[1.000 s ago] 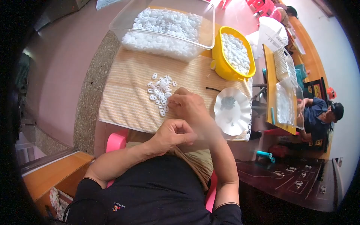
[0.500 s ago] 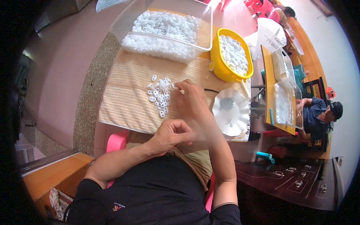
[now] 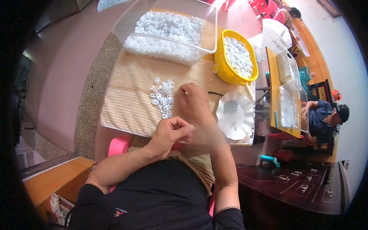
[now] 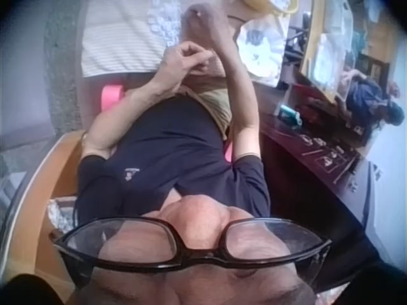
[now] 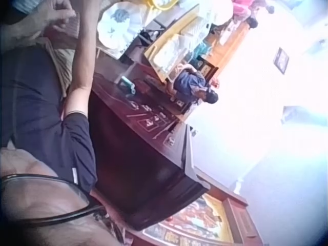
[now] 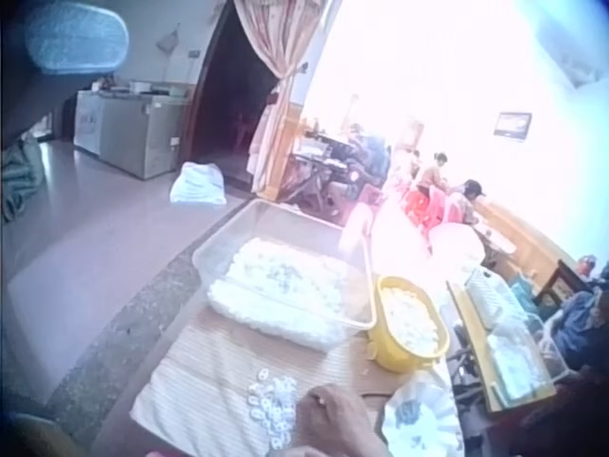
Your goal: Assembling small white plastic components by hand at a workbench.
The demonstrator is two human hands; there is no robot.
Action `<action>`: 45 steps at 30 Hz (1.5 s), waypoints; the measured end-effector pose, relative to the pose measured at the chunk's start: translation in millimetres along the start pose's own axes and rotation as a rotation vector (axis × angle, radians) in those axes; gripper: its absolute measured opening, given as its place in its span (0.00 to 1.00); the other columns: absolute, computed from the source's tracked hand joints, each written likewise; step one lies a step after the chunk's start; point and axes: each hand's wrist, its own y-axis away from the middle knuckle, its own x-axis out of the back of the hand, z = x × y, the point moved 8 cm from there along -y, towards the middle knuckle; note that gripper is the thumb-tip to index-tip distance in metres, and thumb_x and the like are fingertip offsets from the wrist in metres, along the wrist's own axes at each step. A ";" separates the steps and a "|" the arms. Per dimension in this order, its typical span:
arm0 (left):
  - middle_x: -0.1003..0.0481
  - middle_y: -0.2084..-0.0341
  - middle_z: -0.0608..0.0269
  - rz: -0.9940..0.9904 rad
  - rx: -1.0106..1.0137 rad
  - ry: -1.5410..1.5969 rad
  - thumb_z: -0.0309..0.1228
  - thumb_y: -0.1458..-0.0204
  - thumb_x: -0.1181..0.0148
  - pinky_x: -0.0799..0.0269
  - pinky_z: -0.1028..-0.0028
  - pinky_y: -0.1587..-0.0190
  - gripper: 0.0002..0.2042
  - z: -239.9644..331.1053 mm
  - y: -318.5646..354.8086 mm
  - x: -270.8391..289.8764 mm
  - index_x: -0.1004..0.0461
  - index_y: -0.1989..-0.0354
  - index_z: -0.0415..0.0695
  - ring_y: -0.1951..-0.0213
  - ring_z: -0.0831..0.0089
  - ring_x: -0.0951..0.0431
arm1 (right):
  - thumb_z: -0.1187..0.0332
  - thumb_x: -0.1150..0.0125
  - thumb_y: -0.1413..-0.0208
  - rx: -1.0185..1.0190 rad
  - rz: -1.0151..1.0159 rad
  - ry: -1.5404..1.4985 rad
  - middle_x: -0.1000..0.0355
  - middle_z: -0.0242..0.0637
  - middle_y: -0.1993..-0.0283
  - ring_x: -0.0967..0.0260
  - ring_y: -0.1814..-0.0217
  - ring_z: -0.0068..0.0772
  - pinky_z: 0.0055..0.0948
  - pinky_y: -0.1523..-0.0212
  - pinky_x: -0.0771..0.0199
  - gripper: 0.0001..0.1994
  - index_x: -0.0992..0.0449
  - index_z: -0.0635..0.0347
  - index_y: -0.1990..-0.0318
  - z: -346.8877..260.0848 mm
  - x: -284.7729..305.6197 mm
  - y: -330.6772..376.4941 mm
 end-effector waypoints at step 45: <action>0.24 0.71 0.61 -0.039 0.075 -0.007 0.21 0.48 0.39 0.23 0.76 0.64 0.08 -11.6 -4.1 3.7 0.27 0.60 0.37 0.69 0.75 0.23 | 0.74 0.37 0.58 -0.323 -0.184 0.397 0.24 0.35 0.67 0.28 0.61 0.41 0.38 0.59 0.27 0.10 0.23 0.56 0.64 72.1 128.0 104.5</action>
